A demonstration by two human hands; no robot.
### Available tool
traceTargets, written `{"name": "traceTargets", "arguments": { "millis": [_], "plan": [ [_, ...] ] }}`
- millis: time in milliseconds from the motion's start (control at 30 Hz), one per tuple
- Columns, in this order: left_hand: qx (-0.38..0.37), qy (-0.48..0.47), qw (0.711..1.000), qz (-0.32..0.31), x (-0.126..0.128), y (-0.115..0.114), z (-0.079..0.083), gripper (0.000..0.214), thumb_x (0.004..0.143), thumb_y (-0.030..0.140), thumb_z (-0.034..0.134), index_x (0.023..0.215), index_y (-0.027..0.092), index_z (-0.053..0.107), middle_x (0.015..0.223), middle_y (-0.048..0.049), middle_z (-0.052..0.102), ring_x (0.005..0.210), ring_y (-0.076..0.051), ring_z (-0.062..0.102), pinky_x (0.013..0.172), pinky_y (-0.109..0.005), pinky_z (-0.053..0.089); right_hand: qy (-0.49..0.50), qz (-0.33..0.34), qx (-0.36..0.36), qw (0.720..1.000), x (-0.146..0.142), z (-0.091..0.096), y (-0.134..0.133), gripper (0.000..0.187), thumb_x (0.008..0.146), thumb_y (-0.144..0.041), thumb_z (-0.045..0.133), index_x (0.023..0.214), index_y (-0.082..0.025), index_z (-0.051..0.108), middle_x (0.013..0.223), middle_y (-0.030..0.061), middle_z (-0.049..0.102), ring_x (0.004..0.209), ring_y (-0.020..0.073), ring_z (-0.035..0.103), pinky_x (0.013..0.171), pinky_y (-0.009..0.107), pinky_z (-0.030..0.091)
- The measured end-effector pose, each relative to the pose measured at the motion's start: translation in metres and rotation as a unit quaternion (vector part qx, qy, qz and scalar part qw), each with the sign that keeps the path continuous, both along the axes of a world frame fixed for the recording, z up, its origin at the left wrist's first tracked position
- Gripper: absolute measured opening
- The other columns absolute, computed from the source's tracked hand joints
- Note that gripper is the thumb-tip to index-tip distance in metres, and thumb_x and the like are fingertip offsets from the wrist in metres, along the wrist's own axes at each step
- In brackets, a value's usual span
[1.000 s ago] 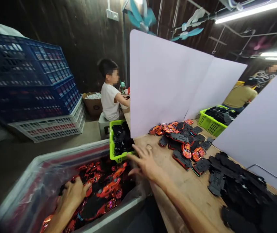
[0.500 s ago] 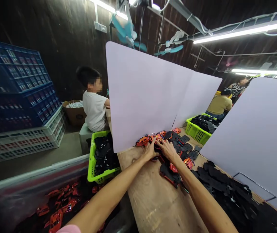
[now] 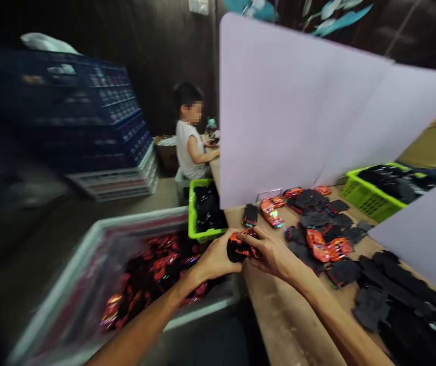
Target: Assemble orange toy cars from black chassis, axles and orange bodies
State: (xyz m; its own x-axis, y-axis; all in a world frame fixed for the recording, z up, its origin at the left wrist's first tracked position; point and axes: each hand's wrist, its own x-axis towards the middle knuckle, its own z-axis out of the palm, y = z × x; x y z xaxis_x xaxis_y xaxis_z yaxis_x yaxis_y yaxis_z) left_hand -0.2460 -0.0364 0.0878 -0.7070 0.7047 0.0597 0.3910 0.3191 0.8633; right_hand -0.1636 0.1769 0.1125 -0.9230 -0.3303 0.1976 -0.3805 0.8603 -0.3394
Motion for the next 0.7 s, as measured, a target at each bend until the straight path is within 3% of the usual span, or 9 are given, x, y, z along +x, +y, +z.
{"name": "traceTargets", "arguments": {
  "millis": [133, 200, 267, 333, 400, 500, 567, 633, 700],
  "plan": [
    [-0.090, -0.035, 0.995, 0.026, 0.007, -0.123, 0.022, 0.069, 0.061, 0.023, 0.080, 0.127, 0.030, 0.065, 0.108, 0.0002, 0.079, 0.094, -0.027, 0.075, 0.084, -0.033, 0.057, -0.058, 0.095, -0.130, 0.985, -0.015, -0.011, -0.108, 0.073, 0.091, -0.024, 0.070, 0.157, -0.035, 0.043, 0.134, 0.0074, 0.062, 0.113, 0.0237, 0.067, 0.098, 0.034, 0.055],
    [-0.162, -0.035, 0.985, 0.044, -0.001, -0.167, 0.023, 0.073, 0.060, 0.031, 0.082, 0.130, 0.030, 0.064, 0.120, -0.0018, 0.078, 0.108, -0.031, 0.073, 0.093, -0.035, 0.055, -0.072, 0.115, -0.176, 0.975, -0.027, -0.020, -0.146, 0.067, 0.093, -0.033, 0.073, 0.155, -0.033, 0.047, 0.137, 0.0078, 0.061, 0.121, 0.0246, 0.065, 0.104, 0.036, 0.053],
    [-0.239, -0.012, 0.965, 0.112, -0.018, -0.191, 0.015, 0.078, 0.062, 0.040, 0.082, 0.136, 0.029, 0.060, 0.136, -0.0063, 0.072, 0.128, -0.035, 0.064, 0.103, -0.039, 0.051, -0.055, 0.108, -0.203, 0.972, -0.039, -0.028, -0.154, 0.070, 0.090, -0.045, 0.077, 0.153, -0.030, 0.049, 0.140, 0.0088, 0.060, 0.126, 0.0251, 0.062, 0.109, 0.038, 0.050],
    [-0.303, 0.023, 0.936, 0.180, -0.037, -0.190, 0.001, 0.071, 0.070, 0.046, 0.075, 0.136, 0.024, 0.059, 0.135, -0.0116, 0.072, 0.130, -0.038, 0.062, 0.104, -0.044, 0.051, -0.015, 0.065, -0.201, 0.977, -0.043, -0.032, -0.126, 0.069, 0.091, -0.053, 0.074, 0.151, -0.029, 0.049, 0.142, 0.0086, 0.059, 0.129, 0.0243, 0.060, 0.111, 0.038, 0.048],
    [-0.290, 0.049, 0.939, 0.177, -0.052, -0.162, -0.011, 0.057, 0.083, 0.047, 0.063, 0.134, 0.022, 0.060, 0.124, -0.0126, 0.076, 0.121, -0.035, 0.069, 0.100, -0.043, 0.053, 0.018, -0.029, -0.145, 0.989, -0.032, -0.031, -0.073, 0.062, 0.098, -0.055, 0.064, 0.152, -0.030, 0.048, 0.145, 0.0083, 0.058, 0.133, 0.0237, 0.057, 0.115, 0.040, 0.044],
    [-0.176, 0.112, 0.976, 0.063, -0.063, -0.078, -0.018, 0.050, 0.093, 0.044, 0.054, 0.139, 0.025, 0.059, 0.131, -0.0093, 0.073, 0.124, -0.026, 0.067, 0.106, -0.036, 0.051, -0.021, -0.223, 0.028, 0.974, 0.004, -0.029, 0.021, 0.074, 0.095, -0.055, 0.065, 0.160, -0.032, 0.037, 0.157, 0.0124, 0.048, 0.143, 0.0303, 0.046, 0.117, 0.050, 0.040],
    [-0.147, 0.183, 0.972, -0.024, -0.069, -0.010, -0.018, 0.065, 0.091, 0.042, 0.062, 0.152, 0.028, 0.048, 0.156, -0.0083, 0.055, 0.147, -0.025, 0.048, 0.122, -0.038, 0.037, -0.061, -0.284, 0.080, 0.954, 0.028, -0.032, 0.074, 0.100, 0.076, -0.052, 0.085, 0.161, -0.029, 0.036, 0.158, 0.0199, 0.045, 0.144, 0.0427, 0.042, 0.113, 0.066, 0.037],
    [-0.176, 0.211, 0.957, -0.089, -0.079, 0.049, -0.016, 0.087, 0.081, 0.040, 0.076, 0.159, 0.031, 0.038, 0.167, -0.0093, 0.039, 0.157, -0.029, 0.031, 0.128, -0.046, 0.023, -0.088, -0.313, 0.104, 0.940, 0.045, -0.039, 0.110, 0.121, 0.055, -0.045, 0.097, 0.160, -0.025, 0.040, 0.158, 0.0260, 0.044, 0.143, 0.0518, 0.040, 0.110, 0.077, 0.031],
    [-0.207, 0.208, 0.948, -0.123, -0.092, 0.091, -0.015, 0.100, 0.070, 0.038, 0.086, 0.158, 0.033, 0.038, 0.165, -0.0119, 0.041, 0.156, -0.034, 0.031, 0.127, -0.055, 0.021, -0.130, -0.331, 0.117, 0.927, 0.052, -0.049, 0.131, 0.132, 0.047, -0.047, 0.099, 0.161, -0.026, 0.037, 0.164, 0.0273, 0.034, 0.148, 0.0566, 0.031, 0.110, 0.081, 0.024]
  ]
}}
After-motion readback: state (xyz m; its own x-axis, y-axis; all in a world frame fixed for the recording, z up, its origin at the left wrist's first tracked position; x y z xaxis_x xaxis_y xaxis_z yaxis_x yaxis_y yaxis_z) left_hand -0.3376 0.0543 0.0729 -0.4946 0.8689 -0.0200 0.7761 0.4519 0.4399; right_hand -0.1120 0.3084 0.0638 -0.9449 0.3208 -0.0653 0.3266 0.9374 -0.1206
